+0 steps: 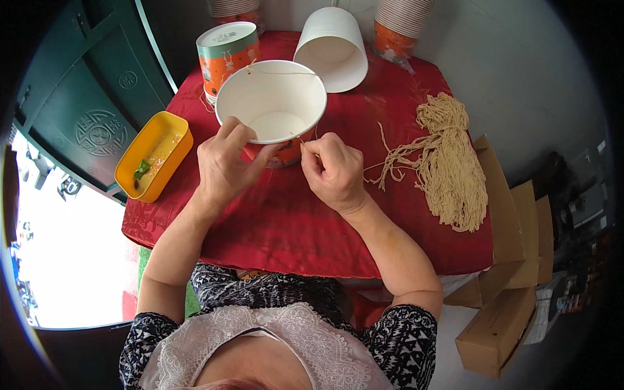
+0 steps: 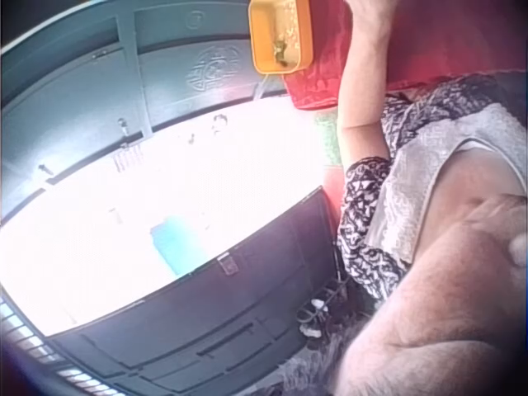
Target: Assembling paper buckets by threading string through pre-drilled holes to create handles.
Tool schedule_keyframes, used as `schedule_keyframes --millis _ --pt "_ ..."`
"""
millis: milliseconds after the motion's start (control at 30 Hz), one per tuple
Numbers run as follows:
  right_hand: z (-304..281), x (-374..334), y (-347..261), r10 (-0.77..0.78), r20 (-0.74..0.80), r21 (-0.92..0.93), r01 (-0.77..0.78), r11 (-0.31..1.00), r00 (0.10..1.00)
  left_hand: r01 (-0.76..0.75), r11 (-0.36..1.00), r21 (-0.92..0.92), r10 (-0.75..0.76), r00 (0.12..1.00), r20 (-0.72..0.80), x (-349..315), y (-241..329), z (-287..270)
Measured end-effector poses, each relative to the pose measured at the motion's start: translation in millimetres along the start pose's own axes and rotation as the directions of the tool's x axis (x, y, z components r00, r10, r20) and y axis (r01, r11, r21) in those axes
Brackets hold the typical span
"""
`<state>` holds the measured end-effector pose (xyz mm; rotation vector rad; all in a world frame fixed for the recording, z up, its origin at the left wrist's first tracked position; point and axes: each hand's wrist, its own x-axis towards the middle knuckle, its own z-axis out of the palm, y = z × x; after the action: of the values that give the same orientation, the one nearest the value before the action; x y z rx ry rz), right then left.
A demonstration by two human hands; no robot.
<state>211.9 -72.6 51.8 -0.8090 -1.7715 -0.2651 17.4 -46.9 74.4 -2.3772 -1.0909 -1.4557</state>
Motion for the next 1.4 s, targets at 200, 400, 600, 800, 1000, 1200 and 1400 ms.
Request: schedule_keyframes --millis 200,400,600,800,1000,1200,1400 --pt "8 -8 1 0.3 -0.027 0.185 -0.291 0.939 0.953 -0.089 0.996 -0.018 0.088 0.996 -0.013 -7 2 7" --pt "7 -10 0 0.712 0.18 0.551 -0.669 0.498 0.678 -0.078 0.995 0.063 0.073 0.994 0.078 -15 2 18" --pt "6 -8 8 0.828 0.39 0.593 -0.798 0.108 0.402 -0.08 0.993 0.089 0.062 0.98 0.189 -23 7 27" --pt "12 -19 20 0.86 0.416 0.531 -0.847 0.034 0.296 0.073 0.99 0.121 -0.125 0.851 0.511 -25 23 22" --pt "24 -24 16 0.857 0.369 0.406 -0.892 0.198 0.359 0.248 0.961 -0.124 -0.138 0.814 0.564 -23 2 19" --pt "31 -23 7 0.827 0.363 0.326 -0.89 0.318 0.428 0.289 0.912 -0.292 -0.151 0.897 0.417 -25 -22 33" --pt "35 -27 1 0.783 0.446 0.309 -0.895 0.321 0.435 0.472 0.809 -0.35 -0.303 0.846 0.439 -29 -24 40"
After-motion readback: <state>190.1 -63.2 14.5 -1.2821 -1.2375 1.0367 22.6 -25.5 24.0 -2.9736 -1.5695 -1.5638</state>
